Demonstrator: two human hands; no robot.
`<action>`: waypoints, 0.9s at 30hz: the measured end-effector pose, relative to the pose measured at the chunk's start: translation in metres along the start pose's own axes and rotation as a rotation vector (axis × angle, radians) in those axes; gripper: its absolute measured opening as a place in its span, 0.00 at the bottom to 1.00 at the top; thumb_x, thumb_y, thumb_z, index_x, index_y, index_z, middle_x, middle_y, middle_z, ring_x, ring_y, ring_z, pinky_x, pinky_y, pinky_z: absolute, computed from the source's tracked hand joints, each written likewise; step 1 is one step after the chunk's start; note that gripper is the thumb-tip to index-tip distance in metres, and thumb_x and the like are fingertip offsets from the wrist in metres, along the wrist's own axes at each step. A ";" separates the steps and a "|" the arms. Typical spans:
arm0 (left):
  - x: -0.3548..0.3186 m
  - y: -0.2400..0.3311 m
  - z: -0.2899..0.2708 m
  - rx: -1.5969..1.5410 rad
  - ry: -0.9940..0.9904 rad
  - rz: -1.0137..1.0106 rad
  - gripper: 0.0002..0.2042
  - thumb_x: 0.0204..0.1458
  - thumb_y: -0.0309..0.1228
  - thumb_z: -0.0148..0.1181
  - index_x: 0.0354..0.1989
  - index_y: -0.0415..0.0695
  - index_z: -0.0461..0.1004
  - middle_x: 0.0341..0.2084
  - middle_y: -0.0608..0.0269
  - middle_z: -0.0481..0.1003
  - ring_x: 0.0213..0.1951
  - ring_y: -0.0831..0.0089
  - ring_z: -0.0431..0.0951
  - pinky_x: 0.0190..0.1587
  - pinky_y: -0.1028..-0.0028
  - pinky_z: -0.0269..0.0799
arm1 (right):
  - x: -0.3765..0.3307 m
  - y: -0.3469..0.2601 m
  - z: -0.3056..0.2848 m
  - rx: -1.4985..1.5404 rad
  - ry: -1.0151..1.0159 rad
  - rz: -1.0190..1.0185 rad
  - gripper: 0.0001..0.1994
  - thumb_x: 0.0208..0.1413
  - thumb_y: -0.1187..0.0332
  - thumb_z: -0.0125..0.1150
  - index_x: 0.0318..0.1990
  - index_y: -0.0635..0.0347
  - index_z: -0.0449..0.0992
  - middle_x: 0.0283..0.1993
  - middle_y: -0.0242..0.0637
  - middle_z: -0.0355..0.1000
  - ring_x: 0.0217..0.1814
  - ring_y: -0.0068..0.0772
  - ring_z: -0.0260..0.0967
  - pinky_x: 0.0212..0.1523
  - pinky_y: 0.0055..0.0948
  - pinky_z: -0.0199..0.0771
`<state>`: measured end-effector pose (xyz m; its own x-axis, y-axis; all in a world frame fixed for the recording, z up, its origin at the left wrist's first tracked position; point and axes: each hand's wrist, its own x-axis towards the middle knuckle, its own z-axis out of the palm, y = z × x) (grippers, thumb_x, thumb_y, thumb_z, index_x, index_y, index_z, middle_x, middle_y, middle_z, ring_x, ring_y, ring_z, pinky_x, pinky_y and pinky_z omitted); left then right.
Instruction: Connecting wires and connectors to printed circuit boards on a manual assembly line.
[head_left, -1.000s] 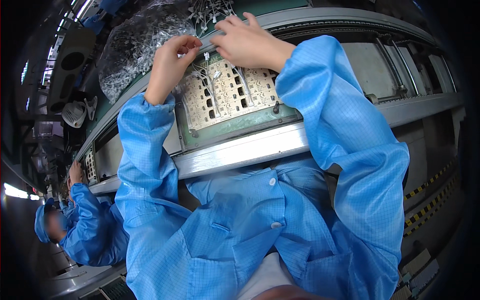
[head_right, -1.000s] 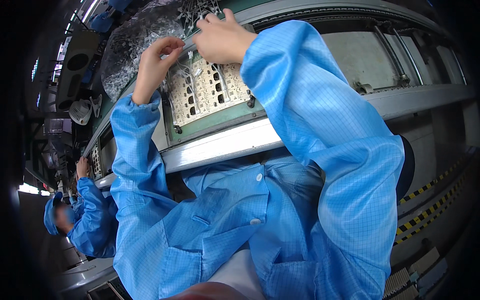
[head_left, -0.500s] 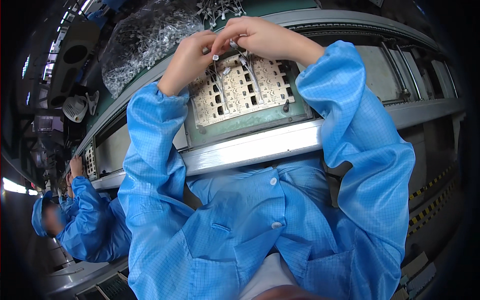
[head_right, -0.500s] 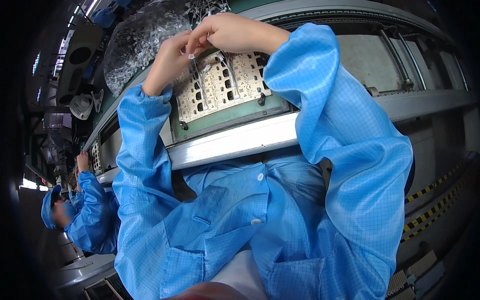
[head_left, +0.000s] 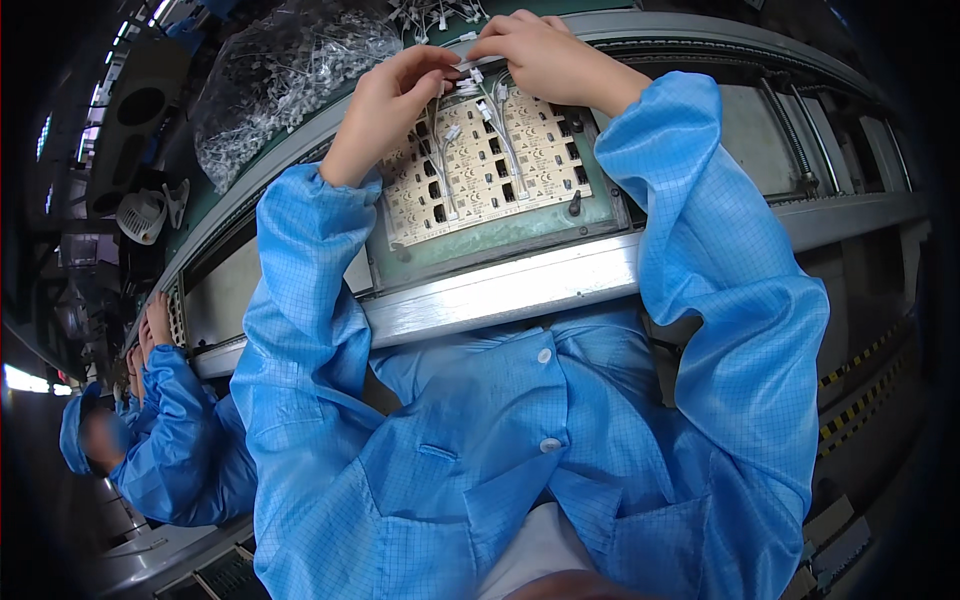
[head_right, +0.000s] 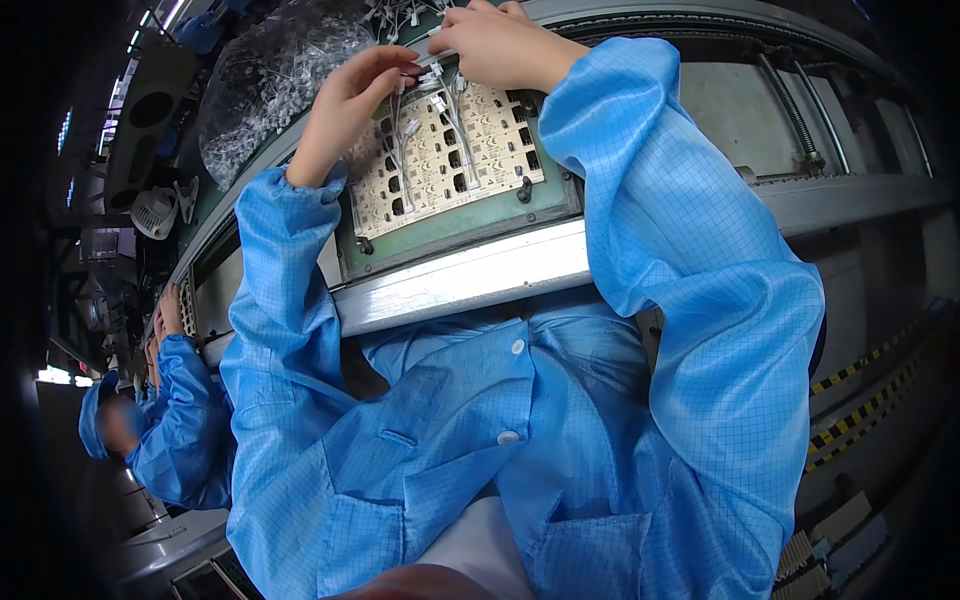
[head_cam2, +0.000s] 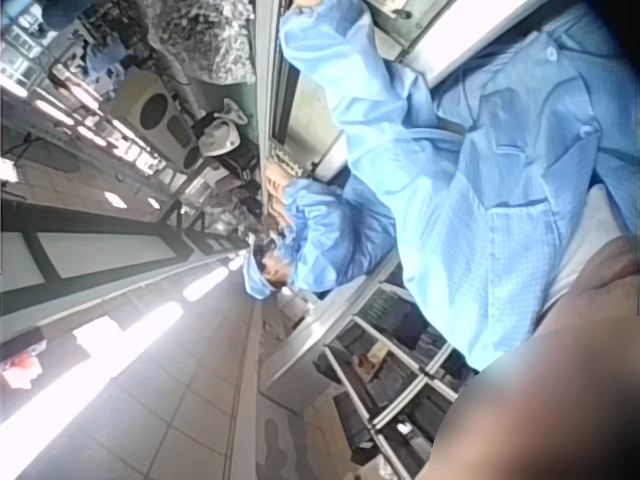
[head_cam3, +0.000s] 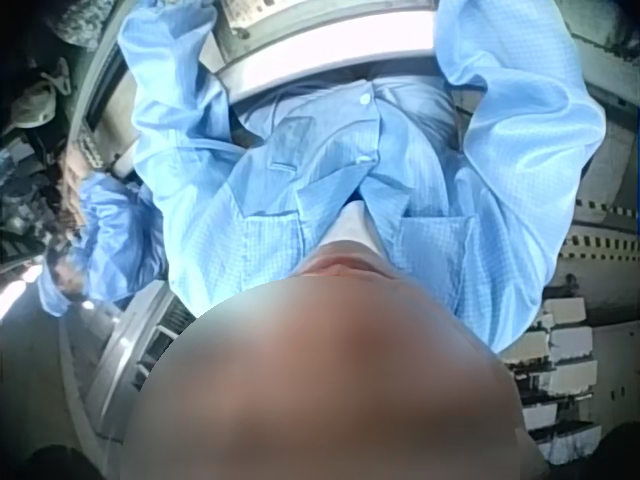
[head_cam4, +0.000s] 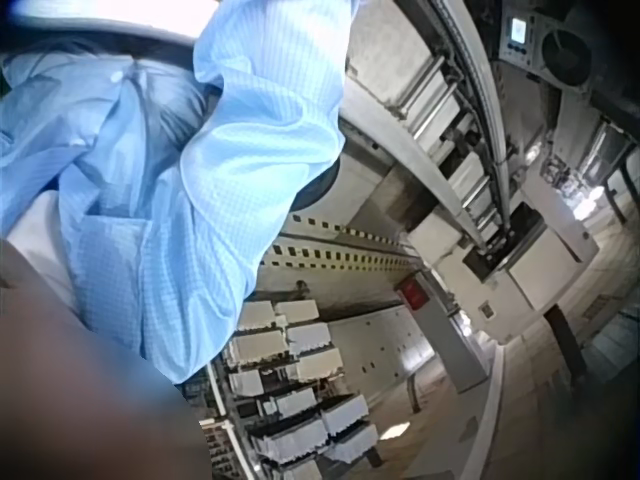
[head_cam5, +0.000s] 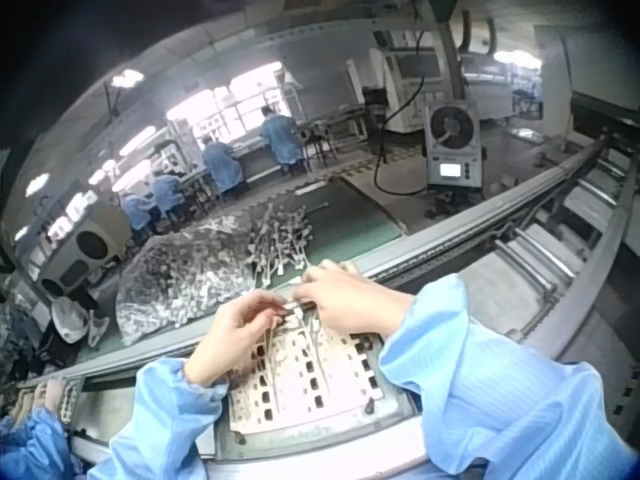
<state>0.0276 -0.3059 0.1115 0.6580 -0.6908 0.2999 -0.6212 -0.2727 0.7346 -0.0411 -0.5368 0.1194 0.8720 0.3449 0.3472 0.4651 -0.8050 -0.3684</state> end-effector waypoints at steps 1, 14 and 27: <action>-0.001 0.002 0.001 -0.011 0.008 -0.017 0.11 0.65 0.24 0.54 0.51 0.41 0.80 0.45 0.62 0.82 0.46 0.70 0.83 0.51 0.72 0.78 | -0.001 -0.004 -0.004 -0.012 -0.087 0.004 0.21 0.53 0.75 0.53 0.56 0.57 0.78 0.56 0.46 0.71 0.62 0.52 0.65 0.61 0.47 0.64; -0.020 0.009 -0.054 0.957 0.042 -0.590 0.24 0.54 0.55 0.62 0.46 0.47 0.81 0.38 0.51 0.84 0.44 0.50 0.84 0.48 0.50 0.73 | -0.001 -0.005 0.000 0.036 -0.064 -0.053 0.23 0.52 0.76 0.54 0.58 0.58 0.76 0.55 0.44 0.71 0.63 0.49 0.63 0.64 0.45 0.59; -0.016 -0.001 -0.053 0.758 0.048 -0.050 0.07 0.51 0.25 0.65 0.38 0.42 0.82 0.39 0.53 0.78 0.42 0.50 0.80 0.46 0.61 0.77 | -0.003 0.008 0.001 -0.047 0.109 -0.077 0.17 0.54 0.74 0.53 0.51 0.61 0.79 0.48 0.45 0.71 0.59 0.48 0.64 0.62 0.44 0.58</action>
<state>0.0399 -0.2591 0.1382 0.6999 -0.6402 0.3167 -0.7013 -0.7001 0.1344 -0.0395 -0.5439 0.1150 0.8113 0.3541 0.4652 0.5200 -0.8007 -0.2975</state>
